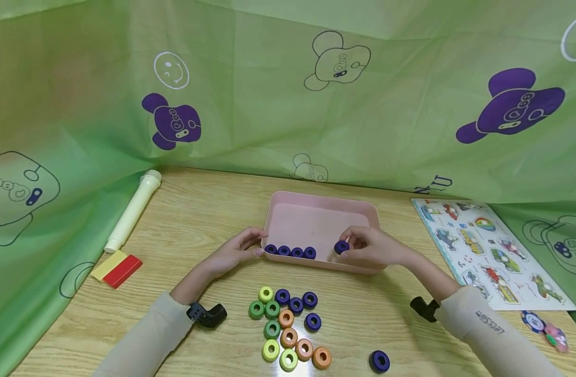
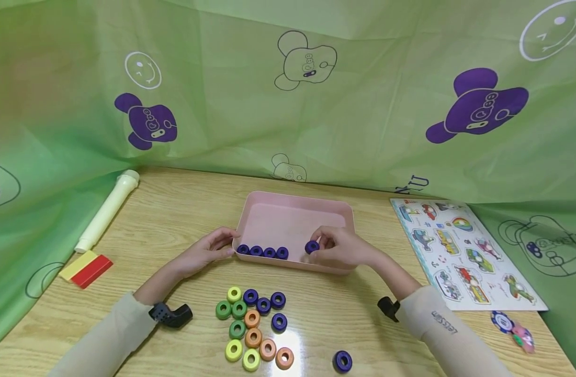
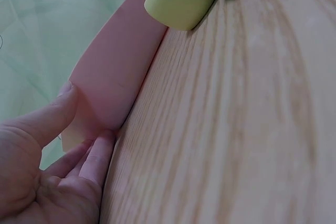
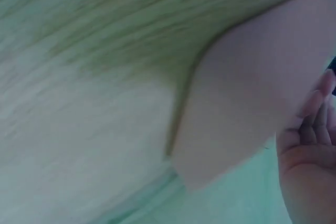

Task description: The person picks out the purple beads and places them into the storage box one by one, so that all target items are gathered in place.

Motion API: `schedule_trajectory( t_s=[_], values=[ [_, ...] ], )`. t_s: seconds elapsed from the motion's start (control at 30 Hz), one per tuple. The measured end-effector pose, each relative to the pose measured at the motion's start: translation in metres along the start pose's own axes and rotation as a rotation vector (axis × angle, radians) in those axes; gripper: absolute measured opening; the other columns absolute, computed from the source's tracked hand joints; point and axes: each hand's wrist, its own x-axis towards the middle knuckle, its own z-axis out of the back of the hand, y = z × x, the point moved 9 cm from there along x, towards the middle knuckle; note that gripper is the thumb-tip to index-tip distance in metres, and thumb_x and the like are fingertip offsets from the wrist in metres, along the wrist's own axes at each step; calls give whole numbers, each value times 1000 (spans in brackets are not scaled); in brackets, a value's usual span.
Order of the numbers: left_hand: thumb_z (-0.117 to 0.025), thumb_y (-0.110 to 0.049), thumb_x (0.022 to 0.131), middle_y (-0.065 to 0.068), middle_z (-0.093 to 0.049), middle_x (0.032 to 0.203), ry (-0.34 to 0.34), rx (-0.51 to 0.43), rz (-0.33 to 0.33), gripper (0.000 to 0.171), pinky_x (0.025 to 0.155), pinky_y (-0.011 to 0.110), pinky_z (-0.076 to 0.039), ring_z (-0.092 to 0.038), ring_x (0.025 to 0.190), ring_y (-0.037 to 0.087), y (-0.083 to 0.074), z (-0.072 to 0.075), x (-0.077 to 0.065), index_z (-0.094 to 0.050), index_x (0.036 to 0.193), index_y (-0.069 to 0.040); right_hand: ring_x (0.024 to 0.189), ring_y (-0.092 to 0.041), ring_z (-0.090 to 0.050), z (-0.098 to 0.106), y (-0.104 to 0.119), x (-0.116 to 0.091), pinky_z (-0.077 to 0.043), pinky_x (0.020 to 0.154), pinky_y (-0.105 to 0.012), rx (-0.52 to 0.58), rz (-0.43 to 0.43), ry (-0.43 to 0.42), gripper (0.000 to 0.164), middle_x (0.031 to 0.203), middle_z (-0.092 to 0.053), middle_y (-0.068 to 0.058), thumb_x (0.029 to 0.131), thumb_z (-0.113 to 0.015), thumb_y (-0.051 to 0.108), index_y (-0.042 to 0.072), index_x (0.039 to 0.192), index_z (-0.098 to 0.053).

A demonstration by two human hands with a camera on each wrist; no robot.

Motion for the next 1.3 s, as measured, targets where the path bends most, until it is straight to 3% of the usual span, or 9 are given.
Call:
schedule_trajectory(
  t_s=[0.13,0.37,0.83,1.07,1.17,1.3],
  values=[
    [-50,-4,83,18,-34,124,2,-10,1,36,97,39,-23,-26,119,26,1,0,0,-38,117,3,60,-10,-49,-9,-19,7,-44,53,-22,-83,1,36,24,71,-53,0,76,-63,20,8,95,-53],
    [-50,-4,84,18,-33,125,7,-13,-2,36,97,39,-22,-25,120,26,1,0,0,-38,117,3,63,-6,-49,-26,-22,18,-44,57,-22,-244,-1,74,21,71,-52,7,77,-62,17,12,95,-55],
    [-51,-5,83,16,-34,124,8,-1,-8,37,97,39,-22,-26,119,25,1,1,0,-38,117,3,67,-7,-52,-37,-13,29,-45,60,-21,-245,17,113,25,75,-54,6,79,-58,10,10,103,-53],
    [-51,-3,83,18,-34,125,13,-23,0,38,97,39,-22,-25,119,26,2,-1,1,-37,117,5,64,-7,-53,-23,-10,20,-46,58,-22,-215,-6,14,34,72,-54,6,77,-62,13,7,107,-49],
    [-50,-3,83,19,-33,125,12,-26,1,37,97,39,-22,-25,120,26,2,-1,0,-37,118,4,60,-10,-52,-12,15,13,-46,55,-23,-167,18,-70,31,69,-54,1,76,-61,6,4,104,-50],
    [-50,-3,84,19,-33,125,13,-16,-7,37,97,39,-21,-24,120,26,0,0,0,-38,117,3,54,-12,-49,-4,57,4,-45,49,-25,-115,142,-154,28,65,-53,-3,73,-60,-5,2,99,-52]
  ],
)
